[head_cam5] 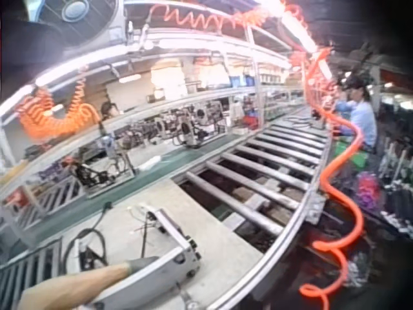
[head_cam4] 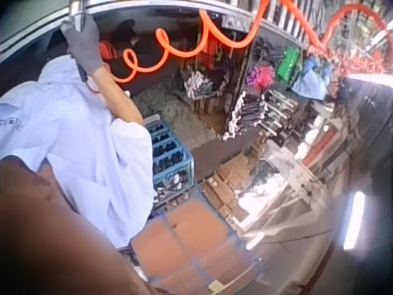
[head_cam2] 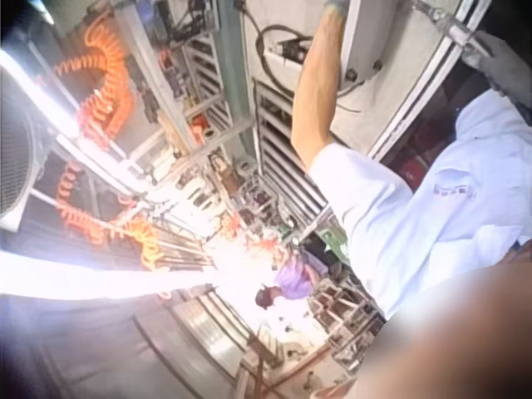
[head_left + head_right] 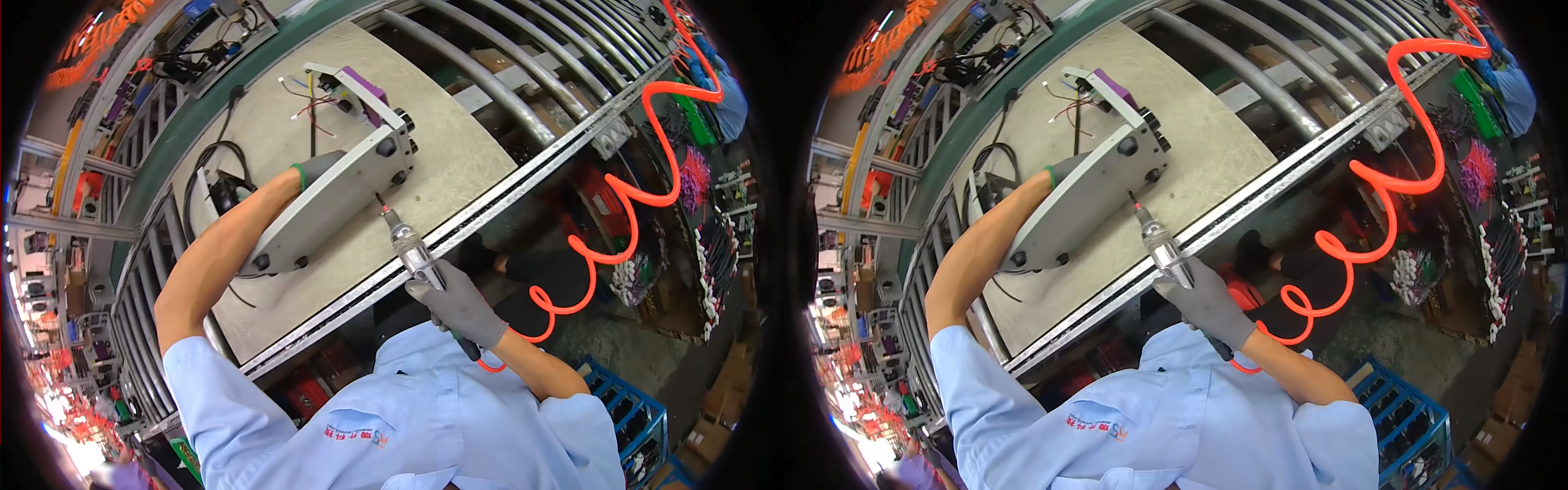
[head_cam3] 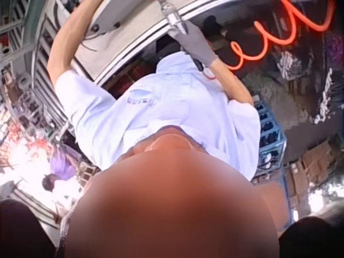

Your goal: Secure screws on an electronic chassis and arrange internal wiring components.

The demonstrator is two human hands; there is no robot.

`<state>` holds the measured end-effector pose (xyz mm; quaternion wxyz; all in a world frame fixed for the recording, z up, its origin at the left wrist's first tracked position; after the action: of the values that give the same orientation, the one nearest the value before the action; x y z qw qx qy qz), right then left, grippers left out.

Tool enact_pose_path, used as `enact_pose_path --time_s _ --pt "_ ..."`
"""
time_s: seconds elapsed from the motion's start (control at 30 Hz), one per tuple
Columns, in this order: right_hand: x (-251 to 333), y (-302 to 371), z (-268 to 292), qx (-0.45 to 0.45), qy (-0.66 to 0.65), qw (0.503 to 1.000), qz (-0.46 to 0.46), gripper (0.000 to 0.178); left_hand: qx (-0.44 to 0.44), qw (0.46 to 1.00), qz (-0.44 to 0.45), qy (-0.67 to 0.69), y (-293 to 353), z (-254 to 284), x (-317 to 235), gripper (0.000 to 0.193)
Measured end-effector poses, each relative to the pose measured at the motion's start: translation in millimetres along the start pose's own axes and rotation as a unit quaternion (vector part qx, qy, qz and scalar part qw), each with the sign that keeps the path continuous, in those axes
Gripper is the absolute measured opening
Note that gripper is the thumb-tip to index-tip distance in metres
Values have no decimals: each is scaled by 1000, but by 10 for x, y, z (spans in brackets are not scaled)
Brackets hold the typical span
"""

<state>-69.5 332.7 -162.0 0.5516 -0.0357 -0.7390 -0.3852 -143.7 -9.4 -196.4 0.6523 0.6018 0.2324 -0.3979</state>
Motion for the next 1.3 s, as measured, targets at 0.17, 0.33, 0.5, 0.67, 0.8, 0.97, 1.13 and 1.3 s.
enact_pose_path --time_s 0.17,0.33,0.5,0.67,0.8,0.97,1.13,1.3 --pt "160 -53 108 2 15 1000 17 43 -100 966 -84 -222 137 -31 -663 42" --pt "115 203 394 -48 47 997 43 43 -397 789 -399 -247 1059 -236 -1705 21" --pt "-172 537 643 -104 57 993 -12 40 -268 801 -345 -410 1030 -1451 -1233 18" --pt "-253 706 737 -122 28 992 -25 39 -240 777 -214 -541 429 -1742 -835 8" --pt "-219 748 729 -126 34 991 12 42 -276 768 -231 -531 401 -1705 -788 8" --pt "-210 679 570 -145 95 983 58 50 -300 896 -269 -188 745 -1492 -686 19" --pt "-293 699 373 -76 40 988 127 59 -256 955 -150 6 1071 -1441 -313 46" --pt "-300 742 236 -44 87 988 122 47 -218 953 -130 165 1054 -1284 -24 30"
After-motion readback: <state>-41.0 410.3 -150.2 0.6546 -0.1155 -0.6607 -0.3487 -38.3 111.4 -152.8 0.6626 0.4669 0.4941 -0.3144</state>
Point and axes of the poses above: each hand's wrist, its own y-axis away from the middle knuckle, its own z-axis out of the back of the hand, x = y × z, the point moved 5 cm from there along -y, towards the middle knuckle, and after that the axes turned 3 degrees about y, right-handed, at the moved point
